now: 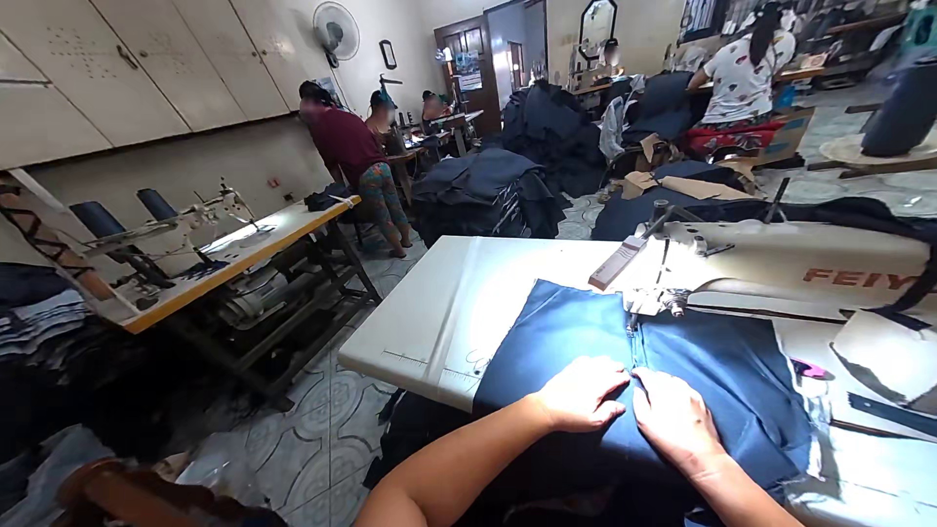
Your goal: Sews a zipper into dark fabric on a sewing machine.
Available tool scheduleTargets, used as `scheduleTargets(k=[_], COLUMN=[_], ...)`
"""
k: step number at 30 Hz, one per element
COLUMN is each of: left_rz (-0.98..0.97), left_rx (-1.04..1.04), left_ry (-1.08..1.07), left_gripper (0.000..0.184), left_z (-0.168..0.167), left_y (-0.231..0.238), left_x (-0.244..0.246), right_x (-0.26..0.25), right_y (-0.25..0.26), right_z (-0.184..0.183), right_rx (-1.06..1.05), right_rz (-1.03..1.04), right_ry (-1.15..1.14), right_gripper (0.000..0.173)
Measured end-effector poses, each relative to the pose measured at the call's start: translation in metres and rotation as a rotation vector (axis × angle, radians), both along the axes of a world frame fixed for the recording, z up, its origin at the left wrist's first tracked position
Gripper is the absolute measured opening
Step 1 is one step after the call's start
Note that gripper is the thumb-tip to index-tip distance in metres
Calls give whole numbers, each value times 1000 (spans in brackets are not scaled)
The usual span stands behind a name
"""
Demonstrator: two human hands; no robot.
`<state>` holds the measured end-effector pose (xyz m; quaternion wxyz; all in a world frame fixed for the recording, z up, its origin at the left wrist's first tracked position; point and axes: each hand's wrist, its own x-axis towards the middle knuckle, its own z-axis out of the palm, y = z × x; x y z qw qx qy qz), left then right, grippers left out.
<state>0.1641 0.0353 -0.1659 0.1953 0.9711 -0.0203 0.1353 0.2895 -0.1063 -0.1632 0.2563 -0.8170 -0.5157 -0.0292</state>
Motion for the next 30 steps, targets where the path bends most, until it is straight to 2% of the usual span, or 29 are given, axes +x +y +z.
scheduleTargets(k=[5,7,14,19,22,26,30], left_rz=[-7,-6,4,2,-13,-40,-48], left_rx=[-2,-7,20,22,53,114,124], left_ry=[-7,33,114,101,82,-19,-22], left_gripper=[47,49,56,57,58,54,53], left_z=[0,1,10,1,3,2,1], left_y=[-2,-2,12,24,25,31,36], left_x=[0,0,2,4,4,9,17], right_x=[2,3,-3,-3,-4,-6,-6], right_y=[1,2,-5,-3,-2,-2,-4], right_z=[23,25,12,-3,-3,3,13], right_rx=[-196,-212,-79,49,53,-59,-184], right_rz=[-49,-51,-26,-25,-23,-4,16], right_ry=[167,176,90,-15,-70,-110,-91], right_gripper=[25,23,34,29,29,31,34])
